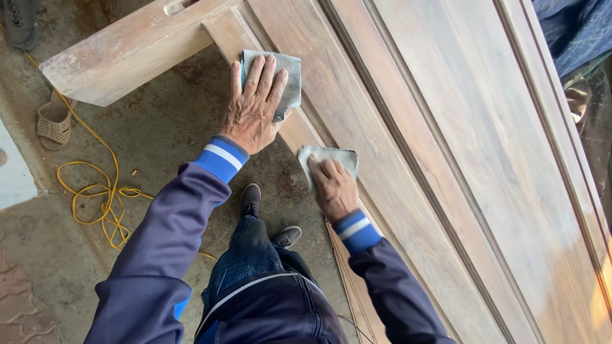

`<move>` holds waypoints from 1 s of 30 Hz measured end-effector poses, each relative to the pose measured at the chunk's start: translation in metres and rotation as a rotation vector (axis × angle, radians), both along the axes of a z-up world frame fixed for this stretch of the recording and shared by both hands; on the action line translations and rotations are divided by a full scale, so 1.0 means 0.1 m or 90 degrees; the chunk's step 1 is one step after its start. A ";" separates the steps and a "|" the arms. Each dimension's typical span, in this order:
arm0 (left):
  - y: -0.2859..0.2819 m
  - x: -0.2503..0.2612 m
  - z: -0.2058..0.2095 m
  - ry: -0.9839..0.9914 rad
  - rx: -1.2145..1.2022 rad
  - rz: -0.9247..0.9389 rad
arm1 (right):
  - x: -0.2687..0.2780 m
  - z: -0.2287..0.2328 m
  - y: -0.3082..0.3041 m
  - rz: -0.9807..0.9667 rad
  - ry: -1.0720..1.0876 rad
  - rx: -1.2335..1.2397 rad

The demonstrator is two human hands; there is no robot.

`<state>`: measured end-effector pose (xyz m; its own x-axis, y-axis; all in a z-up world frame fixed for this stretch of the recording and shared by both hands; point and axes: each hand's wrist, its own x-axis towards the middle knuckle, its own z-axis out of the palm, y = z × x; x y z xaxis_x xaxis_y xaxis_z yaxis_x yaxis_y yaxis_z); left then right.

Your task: Sanding the surface of a large wooden door using sandpaper.

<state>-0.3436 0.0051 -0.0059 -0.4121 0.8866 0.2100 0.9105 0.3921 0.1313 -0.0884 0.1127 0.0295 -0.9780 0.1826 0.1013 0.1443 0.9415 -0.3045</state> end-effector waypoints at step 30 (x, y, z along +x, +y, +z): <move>0.31 2.23 -0.37 -0.330 0.367 0.241 | 2.33 -0.17 0.01 -0.140 -0.020 -0.018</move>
<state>-0.1207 0.0363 -0.0430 -0.8264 0.4835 0.2888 0.5025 0.4017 0.7656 0.1449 0.1132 0.0128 -0.9167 0.3947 0.0630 0.3554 0.8771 -0.3231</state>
